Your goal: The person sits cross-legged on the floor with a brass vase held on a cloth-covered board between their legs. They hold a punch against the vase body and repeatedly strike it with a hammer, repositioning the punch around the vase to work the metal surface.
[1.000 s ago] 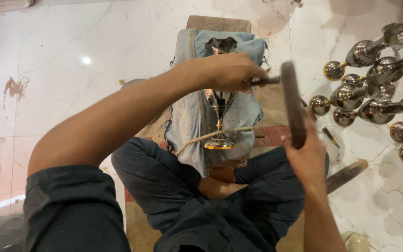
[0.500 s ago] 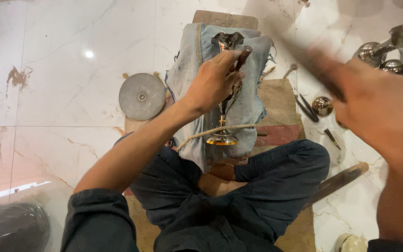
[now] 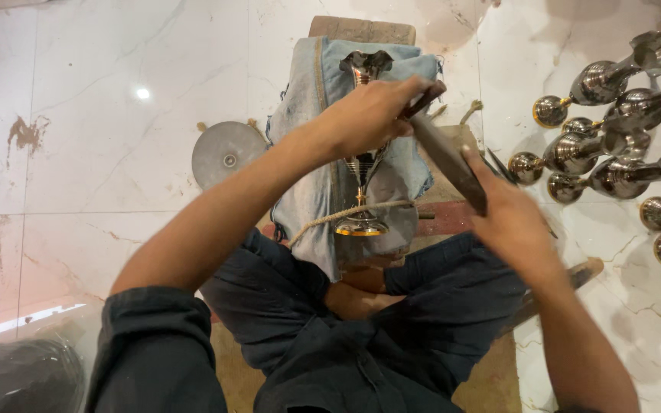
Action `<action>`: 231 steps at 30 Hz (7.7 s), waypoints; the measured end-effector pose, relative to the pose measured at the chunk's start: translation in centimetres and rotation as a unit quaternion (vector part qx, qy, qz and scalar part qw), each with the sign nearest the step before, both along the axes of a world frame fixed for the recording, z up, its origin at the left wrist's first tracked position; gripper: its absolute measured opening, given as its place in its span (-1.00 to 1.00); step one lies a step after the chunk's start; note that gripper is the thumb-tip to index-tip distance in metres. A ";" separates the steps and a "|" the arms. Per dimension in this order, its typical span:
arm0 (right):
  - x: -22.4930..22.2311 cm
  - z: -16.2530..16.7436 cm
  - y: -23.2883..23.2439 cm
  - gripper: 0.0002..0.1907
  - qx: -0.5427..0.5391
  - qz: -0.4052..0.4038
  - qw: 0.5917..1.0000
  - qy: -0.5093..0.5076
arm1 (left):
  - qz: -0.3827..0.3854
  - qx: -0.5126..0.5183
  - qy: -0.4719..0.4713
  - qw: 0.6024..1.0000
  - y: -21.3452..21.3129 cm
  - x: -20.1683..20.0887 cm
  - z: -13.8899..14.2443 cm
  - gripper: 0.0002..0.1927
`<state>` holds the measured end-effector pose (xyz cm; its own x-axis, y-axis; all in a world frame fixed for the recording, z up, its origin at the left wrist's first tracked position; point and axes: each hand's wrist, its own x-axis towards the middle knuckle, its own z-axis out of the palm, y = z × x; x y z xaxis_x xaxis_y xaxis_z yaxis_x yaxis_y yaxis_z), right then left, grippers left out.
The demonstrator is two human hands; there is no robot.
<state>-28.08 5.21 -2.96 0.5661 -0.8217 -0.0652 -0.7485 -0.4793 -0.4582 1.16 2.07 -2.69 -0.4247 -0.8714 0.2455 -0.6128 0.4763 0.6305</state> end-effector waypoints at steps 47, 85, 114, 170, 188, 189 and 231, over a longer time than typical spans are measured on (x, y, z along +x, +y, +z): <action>0.4 10.3 -3.6 -0.21 -0.248 0.066 0.939 0.229 | 0.120 -0.040 0.106 0.986 4.9 0.8 -1.9 -0.73; -0.5 -8.4 7.5 -0.35 0.102 -0.296 0.807 -0.501 | -0.164 0.132 -0.196 0.958 -1.5 -1.8 2.3 -0.53; 2.7 14.0 0.0 -0.15 -0.300 0.129 0.895 0.303 | 0.203 -0.139 0.211 0.946 8.2 -0.4 -4.3 -0.68; -3.2 -2.7 1.7 -0.46 0.022 -0.224 0.948 -0.223 | -0.093 -0.044 -0.009 0.995 3.0 1.6 -0.3 -0.50; 3.2 13.6 2.1 -0.32 -0.275 0.101 0.953 0.079 | 0.213 -0.142 0.237 0.937 10.0 -1.3 -4.0 -0.75; 3.0 13.5 2.4 -0.31 -0.329 0.091 0.924 0.171 | 0.220 -0.128 0.249 0.934 10.0 -1.5 -4.0 -0.74; 7.1 -6.6 14.3 -0.50 0.214 -0.195 0.810 -0.510 | 0.329 0.010 0.577 0.747 14.3 -7.0 -8.4 -0.59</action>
<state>-20.96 19.47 -9.57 0.2080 -0.9768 -0.0519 0.0679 0.0674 -0.9954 -5.88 16.38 -11.09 0.5824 -0.8067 0.1005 0.2480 0.2940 0.9231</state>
